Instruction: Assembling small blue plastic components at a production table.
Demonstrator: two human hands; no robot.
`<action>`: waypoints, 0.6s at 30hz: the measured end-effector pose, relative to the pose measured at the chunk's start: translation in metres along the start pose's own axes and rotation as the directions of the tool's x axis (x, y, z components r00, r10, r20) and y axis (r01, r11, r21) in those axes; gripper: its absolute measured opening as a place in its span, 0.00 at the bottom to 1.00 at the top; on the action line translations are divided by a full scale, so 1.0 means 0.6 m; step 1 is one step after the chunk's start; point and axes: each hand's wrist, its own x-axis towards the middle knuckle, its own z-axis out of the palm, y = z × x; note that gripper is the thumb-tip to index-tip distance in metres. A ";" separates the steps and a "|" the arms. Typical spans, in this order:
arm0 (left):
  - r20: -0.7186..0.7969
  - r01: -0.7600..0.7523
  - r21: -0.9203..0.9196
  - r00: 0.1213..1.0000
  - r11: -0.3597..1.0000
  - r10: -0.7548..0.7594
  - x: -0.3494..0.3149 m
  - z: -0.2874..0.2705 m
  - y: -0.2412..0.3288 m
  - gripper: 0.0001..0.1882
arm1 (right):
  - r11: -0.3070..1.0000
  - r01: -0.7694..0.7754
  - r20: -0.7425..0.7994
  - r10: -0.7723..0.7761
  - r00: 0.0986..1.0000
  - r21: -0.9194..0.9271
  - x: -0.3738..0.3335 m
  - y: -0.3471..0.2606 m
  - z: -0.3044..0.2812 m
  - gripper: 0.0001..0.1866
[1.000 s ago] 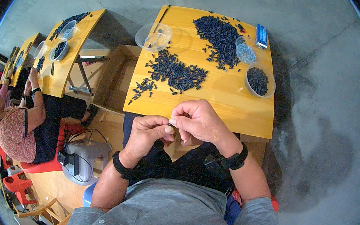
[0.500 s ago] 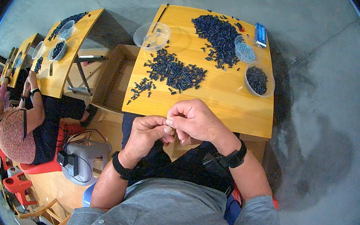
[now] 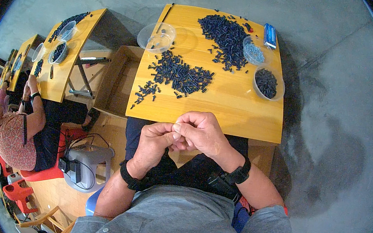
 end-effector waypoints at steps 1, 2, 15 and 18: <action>-0.015 -0.006 -0.006 1.000 1.000 0.005 0.001 0.002 0.001 0.06 | 1.000 0.021 -0.031 -0.021 0.999 0.007 -0.001 -0.003 0.006 0.08; -0.028 -0.012 -0.012 1.000 1.000 0.012 0.002 0.005 0.002 0.06 | 0.999 0.044 -0.065 -0.043 0.997 0.012 -0.002 -0.004 0.009 0.08; -0.068 -0.058 -0.038 0.996 0.998 0.055 0.002 0.014 0.027 0.05 | 0.996 0.048 -0.076 -0.042 0.996 0.081 -0.003 -0.028 0.002 0.09; -0.070 -0.051 -0.096 0.997 0.994 0.045 0.000 0.016 0.028 0.05 | 0.994 0.052 -0.061 -0.047 0.997 0.093 -0.003 -0.029 0.002 0.11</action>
